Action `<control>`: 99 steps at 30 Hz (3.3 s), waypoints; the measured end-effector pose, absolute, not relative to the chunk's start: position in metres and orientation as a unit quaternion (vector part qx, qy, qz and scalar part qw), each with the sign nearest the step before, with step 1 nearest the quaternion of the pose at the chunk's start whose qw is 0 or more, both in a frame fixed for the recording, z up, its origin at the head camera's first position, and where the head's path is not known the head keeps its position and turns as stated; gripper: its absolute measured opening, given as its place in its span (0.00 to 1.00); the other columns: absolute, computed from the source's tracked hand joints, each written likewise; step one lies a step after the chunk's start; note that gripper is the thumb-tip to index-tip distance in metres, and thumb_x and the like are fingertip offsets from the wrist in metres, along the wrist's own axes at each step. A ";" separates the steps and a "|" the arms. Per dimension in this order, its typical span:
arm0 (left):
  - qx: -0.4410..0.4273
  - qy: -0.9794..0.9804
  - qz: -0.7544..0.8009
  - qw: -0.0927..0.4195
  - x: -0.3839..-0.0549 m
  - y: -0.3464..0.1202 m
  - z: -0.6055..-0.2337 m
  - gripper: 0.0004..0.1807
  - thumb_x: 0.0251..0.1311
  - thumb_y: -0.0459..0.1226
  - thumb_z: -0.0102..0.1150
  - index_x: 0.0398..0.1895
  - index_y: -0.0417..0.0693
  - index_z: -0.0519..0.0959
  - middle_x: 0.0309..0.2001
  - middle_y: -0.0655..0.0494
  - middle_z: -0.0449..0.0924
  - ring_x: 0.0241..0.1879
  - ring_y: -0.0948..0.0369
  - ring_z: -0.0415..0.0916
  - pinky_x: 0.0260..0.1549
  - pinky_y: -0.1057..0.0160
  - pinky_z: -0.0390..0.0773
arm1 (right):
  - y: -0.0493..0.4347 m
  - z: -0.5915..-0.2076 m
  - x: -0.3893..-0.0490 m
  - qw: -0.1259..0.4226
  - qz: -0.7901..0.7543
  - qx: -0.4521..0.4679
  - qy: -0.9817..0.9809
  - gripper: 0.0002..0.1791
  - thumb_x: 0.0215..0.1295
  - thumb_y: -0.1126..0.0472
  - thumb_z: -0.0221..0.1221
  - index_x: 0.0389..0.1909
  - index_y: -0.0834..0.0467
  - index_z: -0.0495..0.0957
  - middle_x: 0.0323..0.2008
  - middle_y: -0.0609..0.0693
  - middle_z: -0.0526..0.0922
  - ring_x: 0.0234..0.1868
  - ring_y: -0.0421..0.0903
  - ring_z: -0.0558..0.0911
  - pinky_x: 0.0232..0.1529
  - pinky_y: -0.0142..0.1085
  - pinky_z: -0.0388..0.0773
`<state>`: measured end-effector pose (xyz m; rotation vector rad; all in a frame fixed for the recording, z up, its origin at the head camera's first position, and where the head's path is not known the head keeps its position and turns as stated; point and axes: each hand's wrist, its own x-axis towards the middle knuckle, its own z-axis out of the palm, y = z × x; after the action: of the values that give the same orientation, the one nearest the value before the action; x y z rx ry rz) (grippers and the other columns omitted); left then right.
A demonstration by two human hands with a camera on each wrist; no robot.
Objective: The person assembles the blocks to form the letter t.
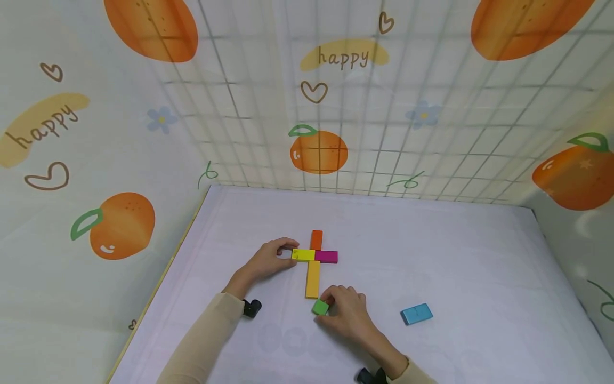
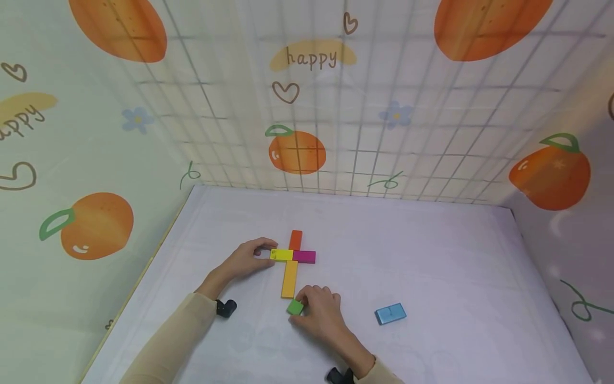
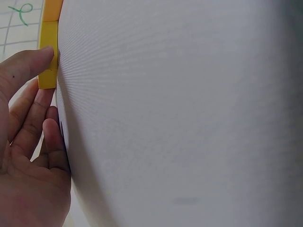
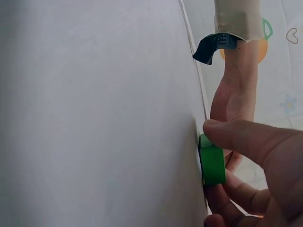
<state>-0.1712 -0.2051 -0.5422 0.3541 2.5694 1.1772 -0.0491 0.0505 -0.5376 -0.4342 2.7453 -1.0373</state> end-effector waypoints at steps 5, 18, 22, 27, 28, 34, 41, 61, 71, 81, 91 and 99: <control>0.125 0.893 0.407 0.147 -0.172 -0.205 -0.542 0.24 0.59 0.41 0.71 0.59 0.62 0.78 0.53 0.69 0.80 0.55 0.61 0.71 0.58 0.58 0.71 | 0.049 -0.536 -0.049 0.084 -0.340 -0.140 0.926 0.24 0.47 0.47 0.78 0.41 0.49 0.78 0.32 0.37 0.76 0.38 0.42 0.70 0.40 0.45 0.61; 0.119 0.892 0.409 0.150 -0.170 -0.206 -0.542 0.24 0.60 0.42 0.71 0.59 0.64 0.78 0.54 0.69 0.80 0.56 0.60 0.71 0.59 0.56 0.71 | 0.048 -0.538 -0.050 0.088 -0.333 -0.137 0.929 0.25 0.46 0.45 0.78 0.40 0.49 0.78 0.31 0.37 0.75 0.37 0.42 0.69 0.39 0.45 0.61; 0.117 0.893 0.408 0.150 -0.171 -0.206 -0.543 0.24 0.60 0.42 0.71 0.59 0.64 0.78 0.54 0.69 0.80 0.55 0.60 0.71 0.58 0.56 0.71 | 0.048 -0.537 -0.050 0.086 -0.330 -0.139 0.930 0.25 0.46 0.45 0.78 0.40 0.49 0.78 0.31 0.37 0.75 0.36 0.42 0.69 0.39 0.44 0.60; 0.117 0.892 0.410 0.150 -0.171 -0.206 -0.543 0.24 0.59 0.42 0.71 0.59 0.64 0.78 0.53 0.70 0.80 0.55 0.60 0.71 0.58 0.56 0.71 | 0.048 -0.537 -0.050 0.083 -0.334 -0.140 0.929 0.24 0.46 0.45 0.77 0.40 0.49 0.78 0.31 0.37 0.75 0.36 0.42 0.69 0.38 0.44 0.60; 0.116 0.892 0.409 0.150 -0.171 -0.205 -0.543 0.24 0.59 0.42 0.71 0.59 0.64 0.78 0.53 0.70 0.80 0.55 0.60 0.71 0.58 0.56 0.71 | 0.048 -0.537 -0.050 0.083 -0.334 -0.141 0.928 0.24 0.46 0.45 0.77 0.40 0.49 0.78 0.31 0.37 0.75 0.36 0.42 0.69 0.38 0.44 0.60; 0.125 0.893 0.407 0.147 -0.171 -0.205 -0.542 0.24 0.59 0.41 0.71 0.59 0.62 0.78 0.54 0.69 0.80 0.55 0.60 0.72 0.57 0.56 0.71 | 0.048 -0.538 -0.049 0.079 -0.329 -0.142 0.930 0.24 0.46 0.45 0.77 0.40 0.49 0.78 0.31 0.37 0.75 0.36 0.42 0.69 0.38 0.43 0.59; 0.132 0.891 0.408 0.149 -0.172 -0.205 -0.542 0.24 0.59 0.41 0.71 0.60 0.59 0.78 0.54 0.67 0.80 0.56 0.63 0.72 0.58 0.59 0.71 | 0.048 -0.537 -0.048 0.081 -0.331 -0.141 0.930 0.25 0.47 0.43 0.77 0.41 0.49 0.78 0.32 0.37 0.75 0.37 0.41 0.69 0.38 0.43 0.59; 0.127 0.892 0.407 0.152 -0.171 -0.204 -0.541 0.24 0.60 0.41 0.71 0.60 0.60 0.78 0.55 0.66 0.80 0.57 0.61 0.72 0.59 0.58 0.70 | 0.075 -0.524 -0.044 0.072 -0.365 -0.129 0.919 0.24 0.49 0.46 0.77 0.45 0.47 0.79 0.36 0.39 0.77 0.41 0.41 0.70 0.42 0.46 0.62; 0.122 0.896 0.399 0.153 -0.171 -0.204 -0.543 0.24 0.60 0.42 0.70 0.60 0.63 0.78 0.55 0.68 0.80 0.57 0.61 0.71 0.60 0.57 0.71 | 0.113 -0.515 -0.043 0.039 -0.416 -0.116 0.901 0.22 0.51 0.52 0.77 0.46 0.48 0.80 0.40 0.44 0.80 0.43 0.45 0.74 0.47 0.47 0.64; 0.117 0.898 0.395 0.156 -0.170 -0.203 -0.542 0.24 0.60 0.43 0.70 0.60 0.64 0.78 0.55 0.68 0.80 0.56 0.60 0.71 0.59 0.56 0.71 | 0.159 -0.521 -0.044 -0.025 -0.439 -0.158 0.884 0.23 0.51 0.55 0.77 0.48 0.52 0.81 0.42 0.46 0.82 0.43 0.49 0.76 0.44 0.47 0.62; 0.114 0.898 0.395 0.158 -0.169 -0.204 -0.541 0.24 0.61 0.42 0.70 0.60 0.64 0.77 0.56 0.67 0.80 0.58 0.60 0.71 0.61 0.56 0.70 | 0.202 -0.521 -0.042 -0.019 -0.429 -0.154 0.890 0.24 0.54 0.51 0.75 0.51 0.51 0.80 0.47 0.45 0.83 0.45 0.48 0.75 0.43 0.45 0.68; 0.112 0.897 0.398 0.154 -0.169 -0.203 -0.541 0.24 0.60 0.42 0.71 0.59 0.65 0.78 0.54 0.68 0.80 0.57 0.62 0.71 0.60 0.58 0.70 | 0.230 -0.523 -0.039 -0.013 -0.419 -0.142 0.897 0.25 0.55 0.52 0.74 0.53 0.51 0.80 0.49 0.41 0.82 0.47 0.46 0.74 0.45 0.44 0.72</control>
<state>-0.1691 -0.2034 -0.5410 0.3223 2.5717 1.1415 -0.0393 0.2300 -0.5226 -0.4500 2.8418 -1.3265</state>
